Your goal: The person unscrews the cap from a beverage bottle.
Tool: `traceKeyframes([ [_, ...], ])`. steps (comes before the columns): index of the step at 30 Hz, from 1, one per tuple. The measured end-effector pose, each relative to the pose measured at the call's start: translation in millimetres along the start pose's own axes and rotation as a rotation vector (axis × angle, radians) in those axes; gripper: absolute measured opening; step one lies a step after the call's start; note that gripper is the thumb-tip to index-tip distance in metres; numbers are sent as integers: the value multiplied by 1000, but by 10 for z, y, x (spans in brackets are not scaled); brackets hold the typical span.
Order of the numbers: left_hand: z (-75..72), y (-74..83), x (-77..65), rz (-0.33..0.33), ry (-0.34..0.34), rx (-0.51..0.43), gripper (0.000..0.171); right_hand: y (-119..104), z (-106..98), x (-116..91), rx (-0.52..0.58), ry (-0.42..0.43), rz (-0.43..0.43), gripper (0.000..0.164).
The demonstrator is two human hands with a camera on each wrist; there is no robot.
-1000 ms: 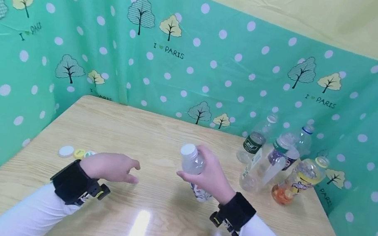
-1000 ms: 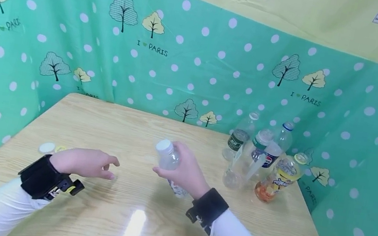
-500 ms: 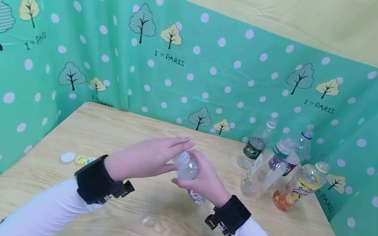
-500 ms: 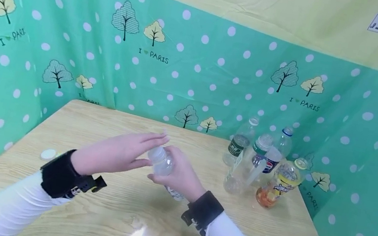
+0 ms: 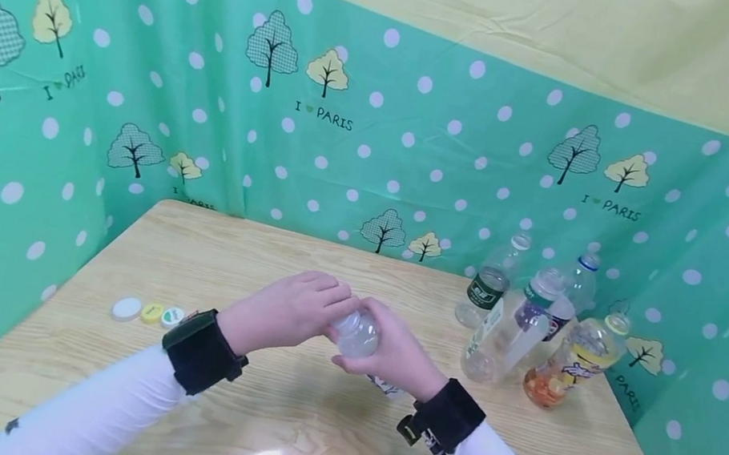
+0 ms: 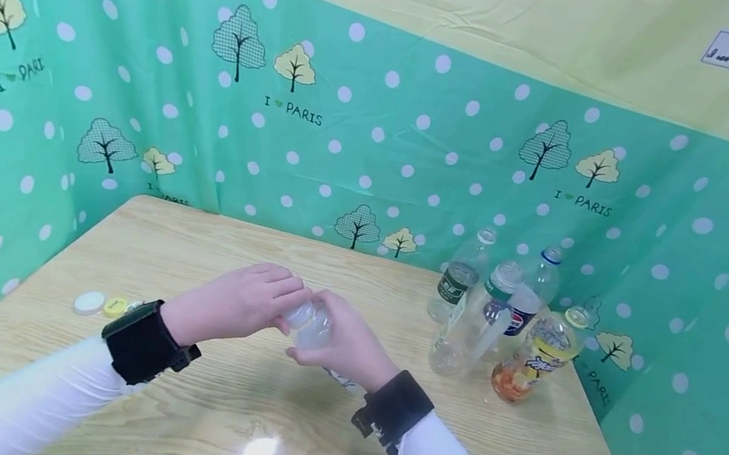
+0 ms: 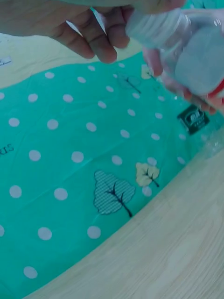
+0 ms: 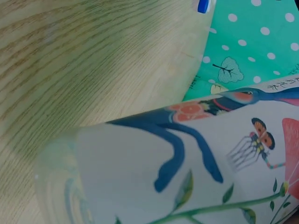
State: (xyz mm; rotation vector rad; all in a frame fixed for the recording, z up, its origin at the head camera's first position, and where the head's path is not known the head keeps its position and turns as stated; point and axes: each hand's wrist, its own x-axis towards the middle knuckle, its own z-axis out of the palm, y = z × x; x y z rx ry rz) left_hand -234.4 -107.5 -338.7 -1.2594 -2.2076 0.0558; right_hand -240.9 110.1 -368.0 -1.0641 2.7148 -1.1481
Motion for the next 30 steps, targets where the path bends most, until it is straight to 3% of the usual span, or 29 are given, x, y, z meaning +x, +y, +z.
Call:
traceKeyframes([
  [11, 222, -70, -44, -7, 69, -40, 38, 34, 21, 66, -106, 9, 7, 63],
  [13, 258, -54, -53, -61, 75, -43, 36, 29, 41, 76, -161, 29, -4, 64],
  [16, 284, 17, -49, -216, 77, -94, 33, 13, 69, 85, -233, 54, -29, 65],
  [19, 264, 102, -32, -365, 45, -150, 42, 0, 75, 77, -258, 61, -51, 65],
  [21, 219, 133, -31, -403, -5, -207, 46, 2, 67, 65, -242, 50, -51, 65],
  [25, 73, 99, -44, -326, -71, -406, 49, 1, 15, 37, -129, 28, -51, 67],
  [28, -18, 25, -41, -187, -33, -501, 52, -5, -40, 18, -51, 22, -50, 66],
  [30, -47, -18, -30, -105, 19, -481, 49, -11, -74, 13, -38, 19, -56, 64],
])
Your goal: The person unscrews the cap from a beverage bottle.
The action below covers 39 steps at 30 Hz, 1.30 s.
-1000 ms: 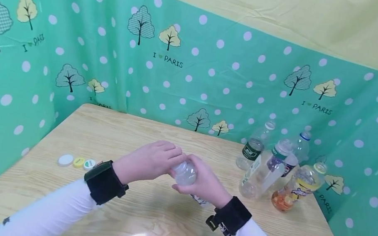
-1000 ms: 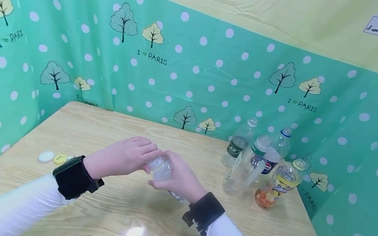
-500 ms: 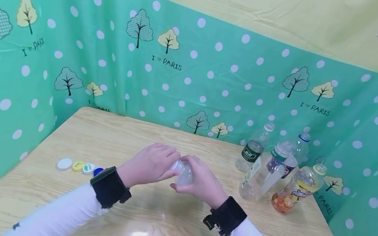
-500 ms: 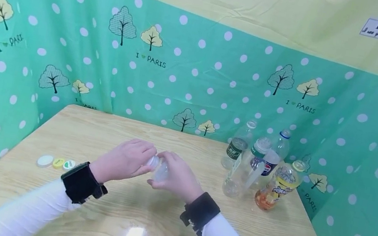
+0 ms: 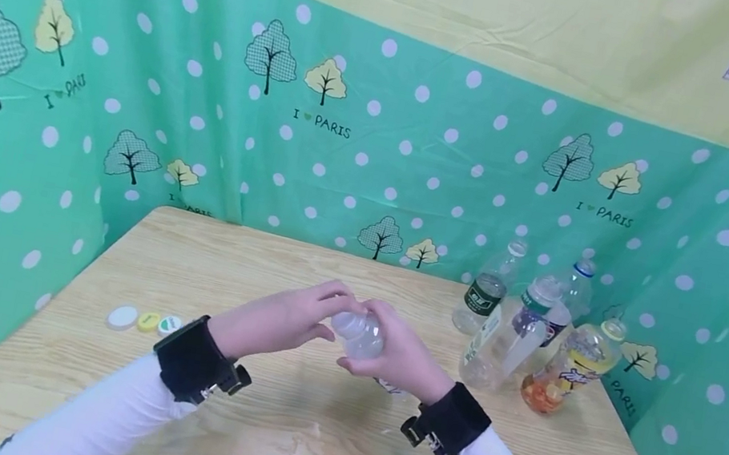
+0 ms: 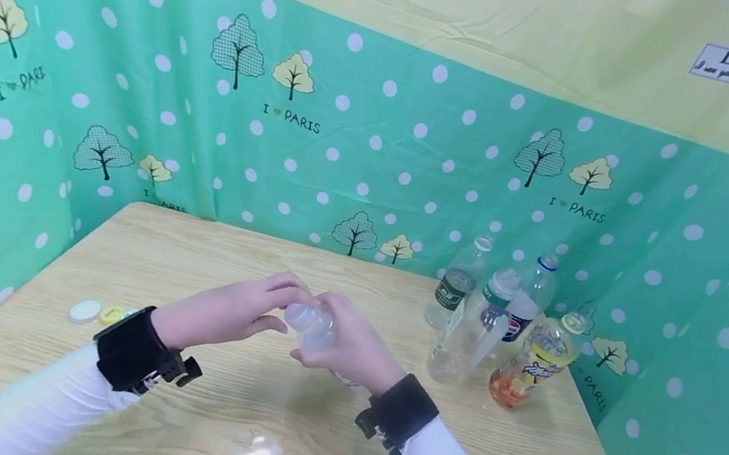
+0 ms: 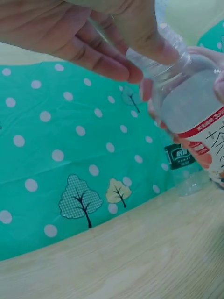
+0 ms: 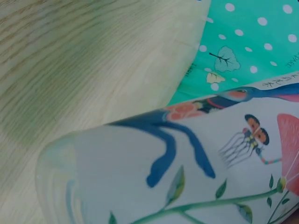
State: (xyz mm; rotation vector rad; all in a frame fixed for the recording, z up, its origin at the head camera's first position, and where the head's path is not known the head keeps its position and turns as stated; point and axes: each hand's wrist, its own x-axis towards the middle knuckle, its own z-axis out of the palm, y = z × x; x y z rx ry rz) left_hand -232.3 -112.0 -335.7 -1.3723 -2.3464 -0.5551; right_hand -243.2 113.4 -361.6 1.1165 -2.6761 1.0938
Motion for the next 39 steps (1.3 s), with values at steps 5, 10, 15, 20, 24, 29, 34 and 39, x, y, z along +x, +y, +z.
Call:
traceKeyframes([
  [5, 28, 4, 33, -14, -4, 111, 39, 7, -25, -10, -42, 1, -21, 62],
  [10, 183, 99, 66, -203, 53, 219, 34, 18, -14, -11, -60, -9, 0, 61],
  [15, 270, 192, 91, -238, 155, 320, 40, 49, 25, -5, -75, -20, 11, 61],
  [20, 158, 211, 104, -125, 48, 174, 42, 73, 6, -28, -55, 4, 2, 68],
  [24, 52, 184, 126, -70, -19, 118, 42, 70, -55, -40, -42, 23, 4, 66],
  [29, 85, 218, 141, -164, 21, 186, 26, 57, -69, -2, -70, 29, -26, 60],
  [34, 216, 276, 150, -317, 180, 301, 34, 44, -40, 53, -72, 33, -11, 58],
  [39, 182, 255, 127, -242, 165, 212, 40, 36, -20, 52, -64, 23, 6, 66],
])
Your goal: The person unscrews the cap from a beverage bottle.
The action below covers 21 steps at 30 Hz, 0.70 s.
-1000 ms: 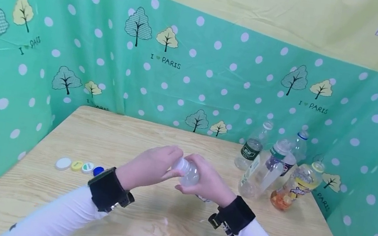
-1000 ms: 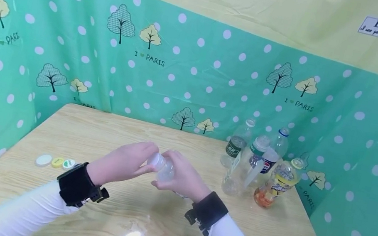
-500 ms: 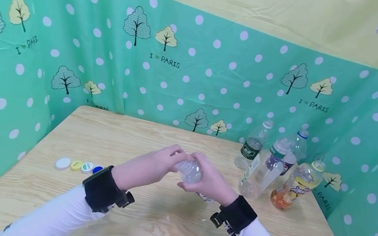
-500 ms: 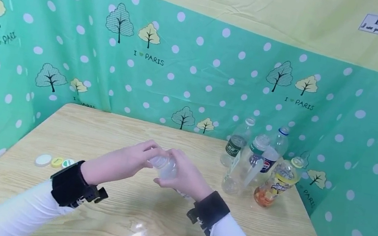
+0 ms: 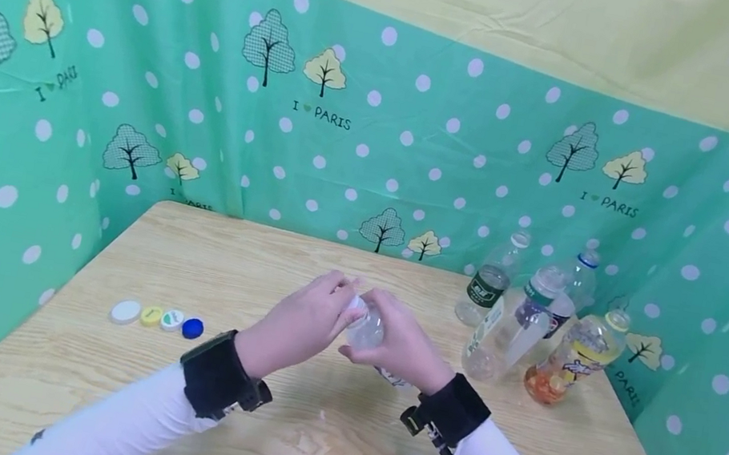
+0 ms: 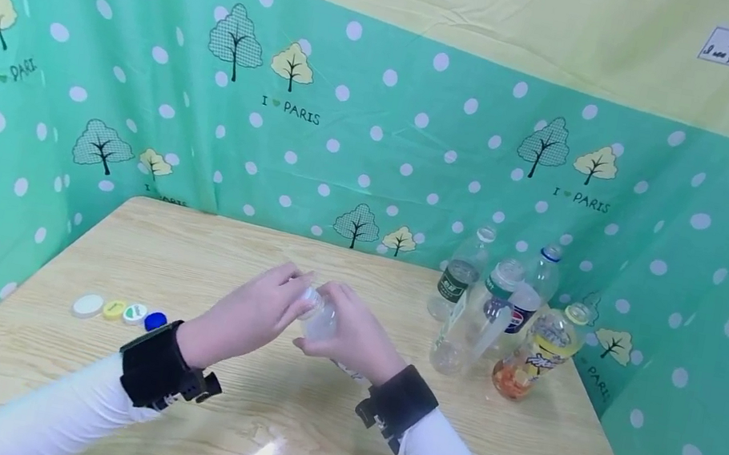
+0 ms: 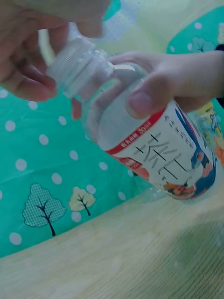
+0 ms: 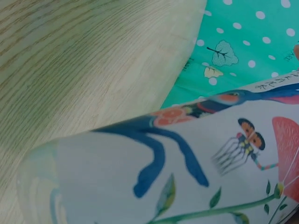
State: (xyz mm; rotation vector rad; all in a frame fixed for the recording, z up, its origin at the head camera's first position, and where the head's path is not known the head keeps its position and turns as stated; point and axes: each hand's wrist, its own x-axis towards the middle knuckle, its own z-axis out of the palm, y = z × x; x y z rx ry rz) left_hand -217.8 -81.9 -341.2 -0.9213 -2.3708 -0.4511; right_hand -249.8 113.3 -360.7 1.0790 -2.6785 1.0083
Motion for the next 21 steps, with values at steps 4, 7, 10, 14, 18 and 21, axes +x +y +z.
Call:
traceKeyframes([
  [4, -113, -82, 21, 130, -98, -92, 47, 15, -22, -27, 22, -4, 23, 67],
  [7, -155, -130, 43, 184, -120, -102, 42, 26, -43, -38, -4, 4, 30, 62],
  [10, -130, -124, 49, 185, -109, -56, 32, 28, -54, -30, -34, 18, 11, 62],
  [14, -15, -53, 37, 84, 5, 130, 28, 12, -51, 11, -37, 38, -12, 59],
  [18, 76, 14, 20, -55, 121, 260, 38, 1, -25, 53, -54, 37, 12, 57],
  [21, 77, 12, 15, -42, 117, 211, 34, -2, -7, 56, -57, 17, 36, 57],
])
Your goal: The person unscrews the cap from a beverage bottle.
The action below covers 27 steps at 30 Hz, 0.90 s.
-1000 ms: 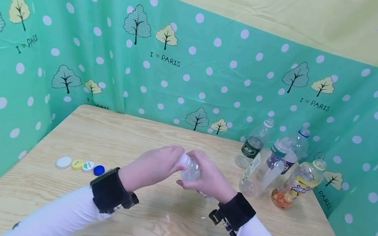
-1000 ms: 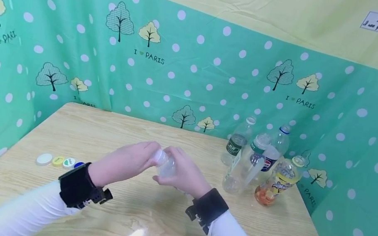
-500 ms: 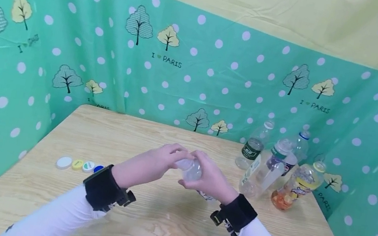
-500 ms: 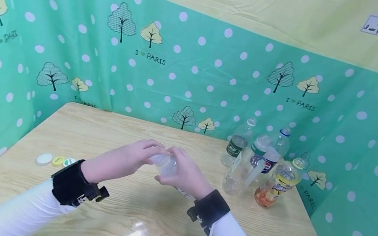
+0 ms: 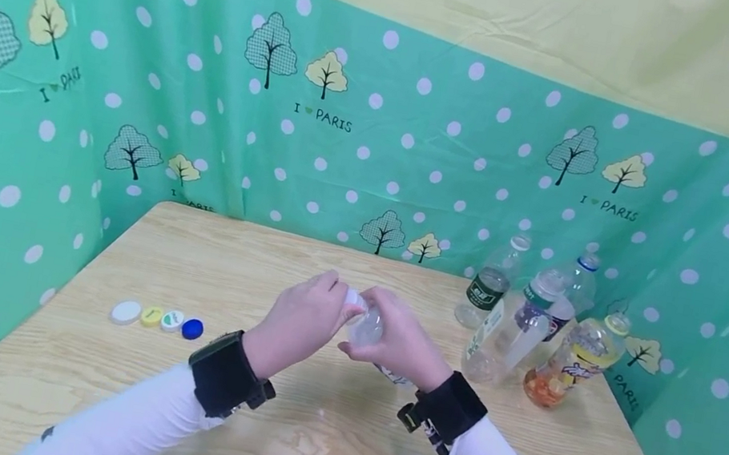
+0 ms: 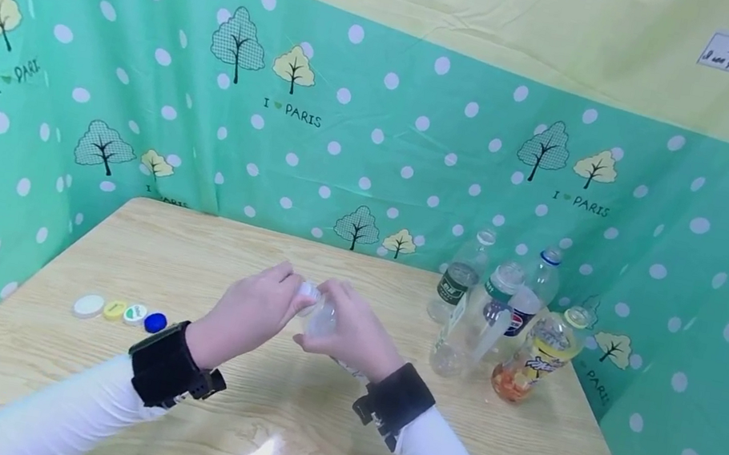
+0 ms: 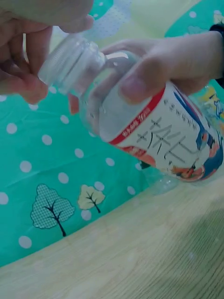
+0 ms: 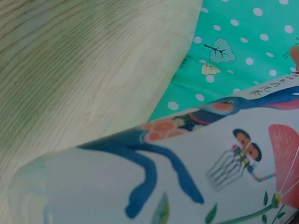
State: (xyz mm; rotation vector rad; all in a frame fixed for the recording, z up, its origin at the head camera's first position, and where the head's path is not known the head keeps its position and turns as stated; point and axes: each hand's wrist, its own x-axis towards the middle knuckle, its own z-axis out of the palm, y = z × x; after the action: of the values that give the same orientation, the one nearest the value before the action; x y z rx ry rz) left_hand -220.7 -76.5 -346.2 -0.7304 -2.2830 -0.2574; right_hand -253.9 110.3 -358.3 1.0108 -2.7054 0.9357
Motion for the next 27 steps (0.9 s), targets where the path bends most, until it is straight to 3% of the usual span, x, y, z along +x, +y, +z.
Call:
traceKeyframes([
  [5, -115, -76, 25, 118, -148, -249, 45, -14, -14, -41, 75, -21, 17, 67],
  [7, -169, -127, 37, 162, -211, -289, 53, -22, -39, -57, 90, -24, 13, 67],
  [11, -218, -172, 57, 182, -297, -277, 54, -12, -65, -55, 66, -23, -5, 60],
  [14, -190, -117, 62, 162, -332, -197, 52, -7, -55, -32, 48, -29, -9, 61],
  [17, -125, -55, 58, 141, -310, -110, 41, -13, -44, -22, 64, -40, 16, 61],
  [19, -85, -29, 58, 113, -256, -59, 26, -17, -38, -18, 70, -42, 25, 59],
  [21, -51, -10, 55, 62, -191, -25, 24, -15, -33, -13, 74, -34, 25, 57],
  [24, -19, 6, 42, -14, -126, -33, 36, -8, -21, -7, 58, -35, 28, 56],
  [27, 0, -9, 62, -13, -129, -131, 37, 22, -28, -10, 60, -45, 34, 56],
])
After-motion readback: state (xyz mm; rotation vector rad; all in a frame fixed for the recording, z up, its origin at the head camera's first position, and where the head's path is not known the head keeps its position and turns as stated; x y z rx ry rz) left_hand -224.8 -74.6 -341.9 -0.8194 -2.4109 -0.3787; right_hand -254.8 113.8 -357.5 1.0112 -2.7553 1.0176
